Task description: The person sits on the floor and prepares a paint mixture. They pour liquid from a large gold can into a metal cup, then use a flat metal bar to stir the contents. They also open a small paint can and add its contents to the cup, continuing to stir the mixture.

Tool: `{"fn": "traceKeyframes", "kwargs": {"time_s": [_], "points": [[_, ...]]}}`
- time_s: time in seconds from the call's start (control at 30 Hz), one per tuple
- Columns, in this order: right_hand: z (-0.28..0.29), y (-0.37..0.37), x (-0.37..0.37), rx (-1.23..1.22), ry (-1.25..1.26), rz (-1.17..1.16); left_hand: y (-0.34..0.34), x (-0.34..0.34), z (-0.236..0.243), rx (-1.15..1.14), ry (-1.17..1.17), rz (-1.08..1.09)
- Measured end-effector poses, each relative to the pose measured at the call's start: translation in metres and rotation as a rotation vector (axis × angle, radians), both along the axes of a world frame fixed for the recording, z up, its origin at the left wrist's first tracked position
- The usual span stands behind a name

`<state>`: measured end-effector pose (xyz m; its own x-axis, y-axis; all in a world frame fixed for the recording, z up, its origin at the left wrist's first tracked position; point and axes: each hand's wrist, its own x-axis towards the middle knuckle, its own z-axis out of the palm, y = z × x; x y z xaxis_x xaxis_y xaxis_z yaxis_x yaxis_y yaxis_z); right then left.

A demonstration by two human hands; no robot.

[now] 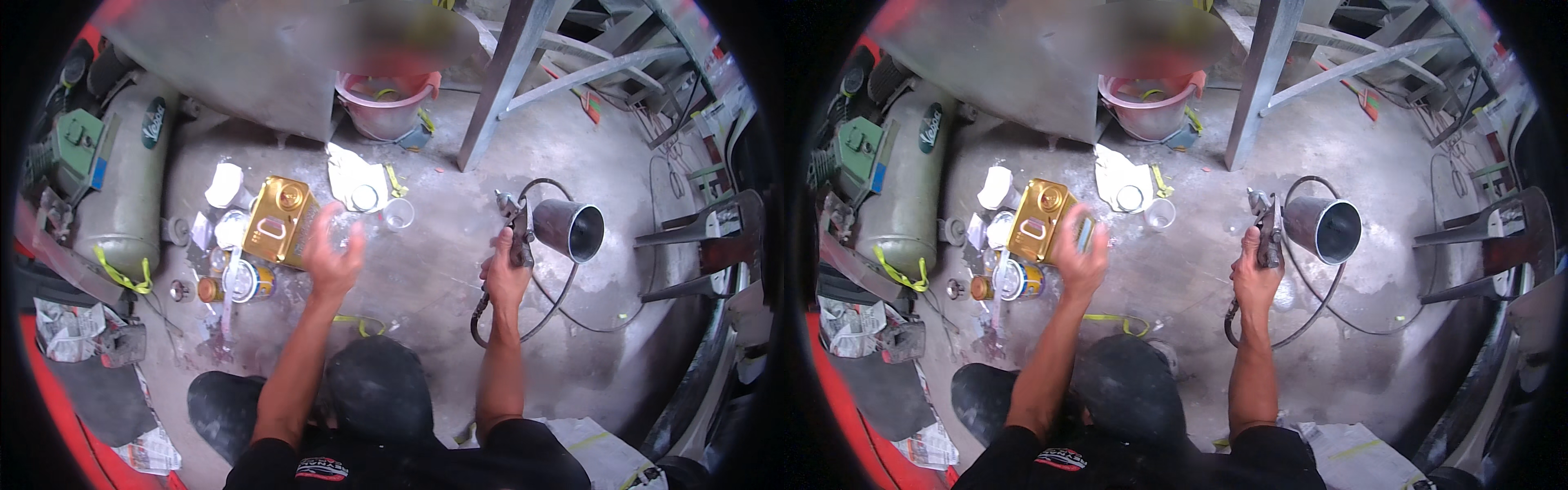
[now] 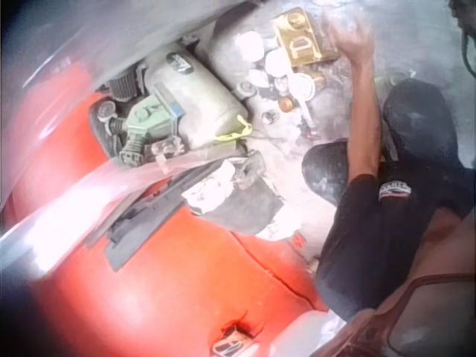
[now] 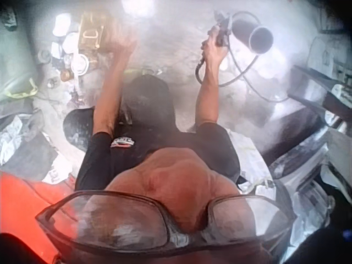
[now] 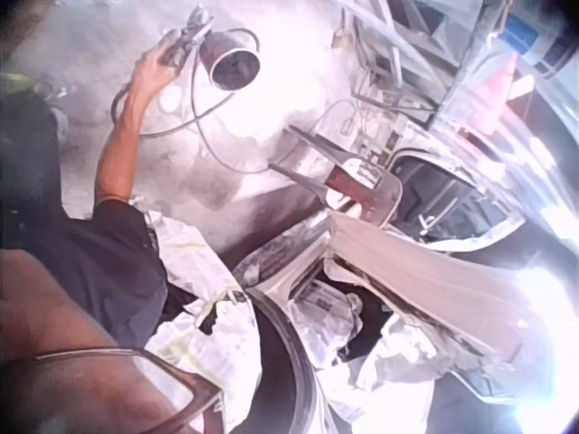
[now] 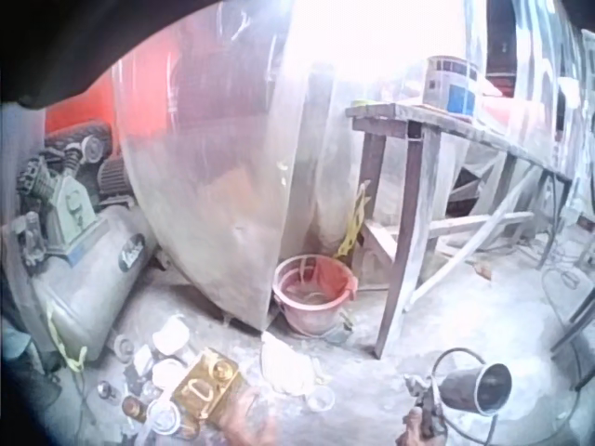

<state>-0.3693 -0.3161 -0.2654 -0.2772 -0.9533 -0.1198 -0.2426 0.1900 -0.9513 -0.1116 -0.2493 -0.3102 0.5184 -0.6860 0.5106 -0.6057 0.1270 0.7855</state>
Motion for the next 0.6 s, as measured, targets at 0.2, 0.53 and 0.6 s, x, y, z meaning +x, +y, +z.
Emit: {"fn": "traceKeyframes", "kwargs": {"time_s": [0.2,0.53,0.6], "points": [[0.018,-0.013,-0.003,-0.052,-0.012,-0.030,-0.095,-0.086,0.015,0.818,0.162,-1.068],[0.097,-0.003,-0.028,0.018,0.108,-0.088,-0.061,-0.203,-0.034,0.677,1.546,-1.858],[0.114,-0.001,-0.024,-0.044,0.055,-0.116,-0.071,-0.222,-0.037,0.581,1.637,-2.057]]}}
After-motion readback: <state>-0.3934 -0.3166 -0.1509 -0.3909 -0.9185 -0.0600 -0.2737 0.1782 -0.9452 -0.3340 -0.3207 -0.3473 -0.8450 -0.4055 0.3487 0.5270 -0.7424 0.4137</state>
